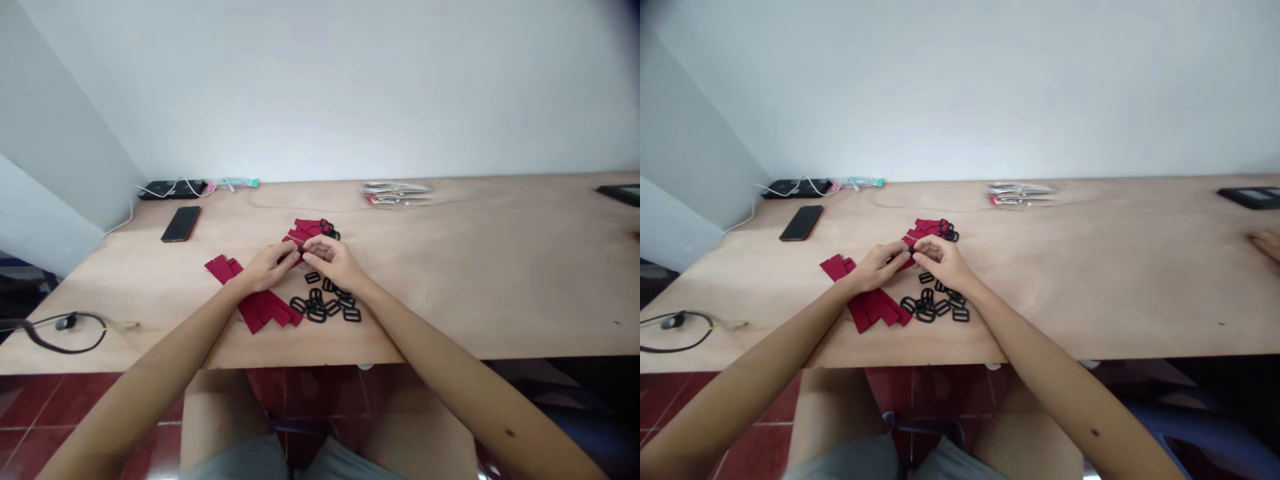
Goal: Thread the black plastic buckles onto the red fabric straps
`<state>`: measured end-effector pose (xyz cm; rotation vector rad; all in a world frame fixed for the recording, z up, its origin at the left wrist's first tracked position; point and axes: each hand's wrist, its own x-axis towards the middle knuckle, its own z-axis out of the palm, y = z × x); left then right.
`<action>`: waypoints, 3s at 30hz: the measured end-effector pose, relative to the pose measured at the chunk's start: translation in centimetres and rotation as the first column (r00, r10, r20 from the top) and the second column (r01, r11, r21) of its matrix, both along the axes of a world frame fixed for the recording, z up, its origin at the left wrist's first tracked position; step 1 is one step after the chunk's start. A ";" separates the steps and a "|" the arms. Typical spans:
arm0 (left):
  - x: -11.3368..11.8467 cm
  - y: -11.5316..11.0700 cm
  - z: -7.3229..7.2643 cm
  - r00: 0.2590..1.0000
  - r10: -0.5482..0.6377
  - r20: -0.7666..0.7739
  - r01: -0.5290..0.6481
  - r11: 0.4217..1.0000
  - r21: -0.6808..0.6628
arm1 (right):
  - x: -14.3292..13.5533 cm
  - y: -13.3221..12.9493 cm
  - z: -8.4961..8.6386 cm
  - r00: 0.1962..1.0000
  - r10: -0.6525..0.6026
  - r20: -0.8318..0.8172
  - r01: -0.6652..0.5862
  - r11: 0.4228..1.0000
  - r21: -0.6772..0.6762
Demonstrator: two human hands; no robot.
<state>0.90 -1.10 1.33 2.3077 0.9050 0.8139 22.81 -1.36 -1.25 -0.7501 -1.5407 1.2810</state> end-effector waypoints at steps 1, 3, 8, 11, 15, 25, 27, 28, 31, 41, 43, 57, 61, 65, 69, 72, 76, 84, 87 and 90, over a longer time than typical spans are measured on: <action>0.0 0.0 -0.1 1.000 0.002 0.008 -0.002 1.000 0.006 | 0.0 0.0 0.0 1.000 -0.006 0.003 0.006 1.000 -0.012; 0.1 0.0 -0.2 0.999 0.020 0.034 -0.021 0.999 0.030 | 0.0 0.0 0.0 0.999 -0.045 0.029 0.045 0.999 -0.014; 0.5 0.2 -0.7 0.981 0.103 0.163 -0.128 0.980 0.152 | 0.0 0.0 0.3 0.980 -0.185 0.070 0.182 0.982 0.038; 0.6 0.3 -0.9 0.977 0.060 0.203 -0.106 0.969 0.223 | 0.0 -0.1 0.5 0.982 -0.175 0.075 0.172 0.984 0.037; 0.6 0.6 -1.4 0.978 0.000 0.210 -0.062 0.954 0.293 | -0.3 -0.4 0.5 0.989 -0.098 0.113 0.095 0.995 0.027; 1.2 0.6 -1.6 0.972 0.066 0.227 -0.142 0.930 0.338 | -0.1 0.2 0.6 0.990 -0.115 0.076 0.113 0.993 0.034; 1.1 0.6 -1.6 0.968 0.096 0.233 -0.172 0.928 0.331 | 0.2 0.5 0.4 0.989 -0.139 0.049 0.139 0.990 0.001; 1.0 0.7 -1.6 0.966 0.111 0.234 -0.185 0.928 0.323 | 0.3 0.6 0.4 0.986 -0.164 0.023 0.164 0.986 -0.016; 0.4 0.9 -1.5 0.961 0.150 0.233 -0.215 0.934 0.285 | 0.9 0.8 0.6 0.971 -0.226 -0.072 0.220 0.972 -0.088; -0.1 1.5 -1.5 0.971 0.145 0.188 -0.194 0.943 0.272 | 1.5 0.6 2.0 0.923 -0.185 -0.337 0.089 0.956 -0.280; -0.1 1.4 -1.5 0.974 0.138 0.182 -0.183 0.949 0.258 | 1.6 0.4 2.0 0.942 -0.112 -0.315 0.021 0.960 -0.278; 0.2 1.3 -1.4 0.963 0.068 0.260 -0.155 0.932 0.328 | 1.1 0.1 2.1 0.918 -0.018 -0.396 -0.098 0.958 -0.269; 0.4 0.8 -1.1 0.940 0.054 0.337 -0.181 0.916 0.358 | 1.0 0.3 1.6 0.941 -0.074 -0.330 -0.020 0.962 -0.273; 0.7 0.5 -1.0 0.929 0.015 0.371 -0.132 0.947 0.291 | 0.9 0.6 0.8 0.980 -0.071 -0.188 0.034 0.981 -0.191; 0.8 0.6 -1.1 0.915 -0.001 0.404 -0.075 0.982 0.172 | 1.0 1.0 0.5 0.981 -0.102 -0.167 0.075 0.985 -0.158; 0.7 0.8 -1.4 0.902 0.014 0.431 -0.064 0.993 0.102 | 1.1 1.1 0.4 0.980 -0.119 -0.162 0.097 0.986 -0.138; 0.6 1.1 -1.7 0.901 0.034 0.431 -0.060 0.997 0.047 | 1.1 1.0 0.3 0.984 -0.113 -0.137 0.099 0.989 -0.109; 1.0 0.9 -1.3 0.873 0.005 0.487 0.008 1.000 -0.025 | 0.9 0.9 0.1 0.992 -0.067 -0.104 0.059 0.995 -0.079; 1.3 0.8 -1.3 0.840 0.043 0.540 0.035 0.990 -0.135 | 0.9 0.8 0.3 0.995 -0.040 -0.095 0.033 0.997 -0.066; 1.5 0.6 -1.1 0.801 0.101 0.589 0.099 0.950 -0.297 | 1.0 0.7 0.4 0.996 -0.006 -0.091 0.002 0.999 -0.040</action>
